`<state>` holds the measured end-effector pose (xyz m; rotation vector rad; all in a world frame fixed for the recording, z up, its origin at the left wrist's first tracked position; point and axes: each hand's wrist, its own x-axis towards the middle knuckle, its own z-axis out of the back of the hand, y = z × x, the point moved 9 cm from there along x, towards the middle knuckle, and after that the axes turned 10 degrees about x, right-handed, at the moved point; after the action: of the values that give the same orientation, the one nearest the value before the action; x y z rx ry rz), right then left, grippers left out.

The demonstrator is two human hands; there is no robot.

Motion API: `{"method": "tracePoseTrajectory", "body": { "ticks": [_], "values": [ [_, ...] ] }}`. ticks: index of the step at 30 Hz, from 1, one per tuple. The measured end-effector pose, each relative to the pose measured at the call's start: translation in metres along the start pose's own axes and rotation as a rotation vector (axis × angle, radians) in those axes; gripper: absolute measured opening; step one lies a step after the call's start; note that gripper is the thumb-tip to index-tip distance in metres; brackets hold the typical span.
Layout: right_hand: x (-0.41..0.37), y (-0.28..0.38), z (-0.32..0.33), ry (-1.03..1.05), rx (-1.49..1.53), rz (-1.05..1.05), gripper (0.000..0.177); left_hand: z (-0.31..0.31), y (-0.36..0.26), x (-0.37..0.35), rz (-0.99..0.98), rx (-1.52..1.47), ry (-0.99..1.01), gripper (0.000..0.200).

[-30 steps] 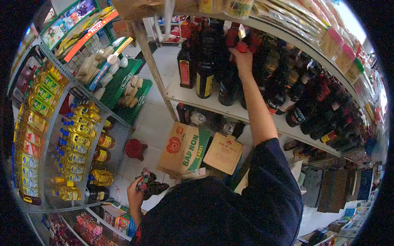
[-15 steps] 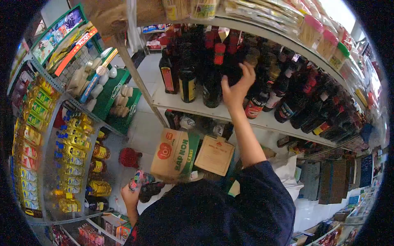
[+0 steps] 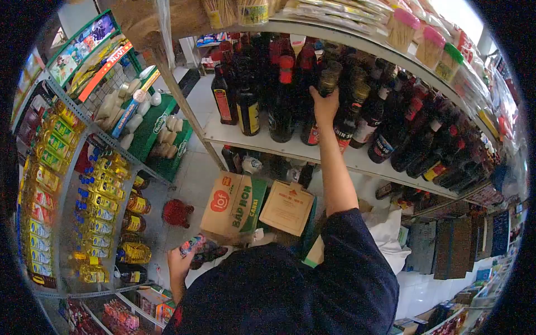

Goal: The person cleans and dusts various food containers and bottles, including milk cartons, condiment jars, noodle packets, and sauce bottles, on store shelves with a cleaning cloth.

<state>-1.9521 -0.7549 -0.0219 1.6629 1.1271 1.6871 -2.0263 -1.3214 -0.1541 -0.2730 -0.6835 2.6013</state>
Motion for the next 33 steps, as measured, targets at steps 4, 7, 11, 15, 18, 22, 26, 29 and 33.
{"method": "tracePoseTrajectory", "body": {
  "ticks": [4,7,11,15,18,22,26,29,33],
  "values": [
    [0.009,-0.009,-0.003,0.044,0.008,0.031,0.044,-0.014,0.003,-0.009,0.035,-0.127,0.056,0.027],
    [0.001,-0.007,0.002,0.030,0.062,0.020,0.038,-0.010,-0.007,-0.015,0.025,-0.135,0.030,0.028],
    [-0.034,0.035,0.017,-0.054,0.247,0.003,0.034,-0.009,-0.010,-0.027,0.023,-0.236,0.004,0.028],
    [-0.070,0.065,0.014,0.203,0.377,-0.028,0.031,-0.011,-0.020,-0.034,0.001,-0.176,0.044,0.025],
    [-0.090,0.107,0.020,0.383,0.424,-0.110,0.031,-0.020,-0.029,-0.038,0.095,-0.709,0.131,0.033],
    [-0.133,0.159,0.026,0.547,0.558,-0.325,0.032,-0.012,-0.086,-0.021,-0.068,-1.105,0.238,0.058],
    [-0.201,0.181,0.024,0.792,0.590,-0.494,0.034,-0.021,-0.156,-0.011,-0.354,-1.074,0.404,0.078],
    [-0.251,0.196,0.011,0.976,0.618,-0.569,0.036,-0.035,-0.193,-0.014,-0.677,-0.710,0.385,0.093],
    [-0.277,0.200,0.006,0.921,0.587,-0.671,0.036,-0.054,-0.207,-0.022,-0.739,-0.530,0.644,0.112]
  ]
}}
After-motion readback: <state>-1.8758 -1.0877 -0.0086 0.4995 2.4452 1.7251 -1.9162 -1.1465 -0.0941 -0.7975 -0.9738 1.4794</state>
